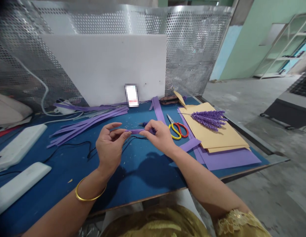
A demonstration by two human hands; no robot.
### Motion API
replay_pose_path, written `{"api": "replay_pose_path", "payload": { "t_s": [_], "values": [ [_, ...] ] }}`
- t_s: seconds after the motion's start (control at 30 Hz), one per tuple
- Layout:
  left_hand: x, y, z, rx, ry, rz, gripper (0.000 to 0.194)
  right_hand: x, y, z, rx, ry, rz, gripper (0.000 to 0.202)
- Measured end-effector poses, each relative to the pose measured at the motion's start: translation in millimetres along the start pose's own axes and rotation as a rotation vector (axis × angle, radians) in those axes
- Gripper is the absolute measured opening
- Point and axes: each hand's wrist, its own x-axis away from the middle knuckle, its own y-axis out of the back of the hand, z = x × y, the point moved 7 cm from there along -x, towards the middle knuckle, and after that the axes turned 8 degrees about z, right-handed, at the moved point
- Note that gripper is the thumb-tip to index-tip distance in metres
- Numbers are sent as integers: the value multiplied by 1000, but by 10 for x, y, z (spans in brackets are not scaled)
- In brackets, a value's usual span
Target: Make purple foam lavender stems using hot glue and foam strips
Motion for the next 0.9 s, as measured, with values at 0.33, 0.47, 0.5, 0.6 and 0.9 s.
{"api": "replay_pose_path", "payload": {
  "t_s": [0.33,0.47,0.5,0.6,0.9],
  "values": [
    [-30,-69,10,-56,-50,110,32,-23,4,58,77,97,61,9],
    [-39,-121,-56,-186,-104,190,15,-29,42,101,192,158,42,8],
    [-38,-125,-79,-217,-128,196,12,-31,44,108,206,173,42,8],
    [-33,-122,-141,-300,-206,188,5,-36,31,108,232,191,60,9],
    [-10,-160,-224,-454,-355,231,9,-28,-14,139,285,218,112,12]
  ]
}}
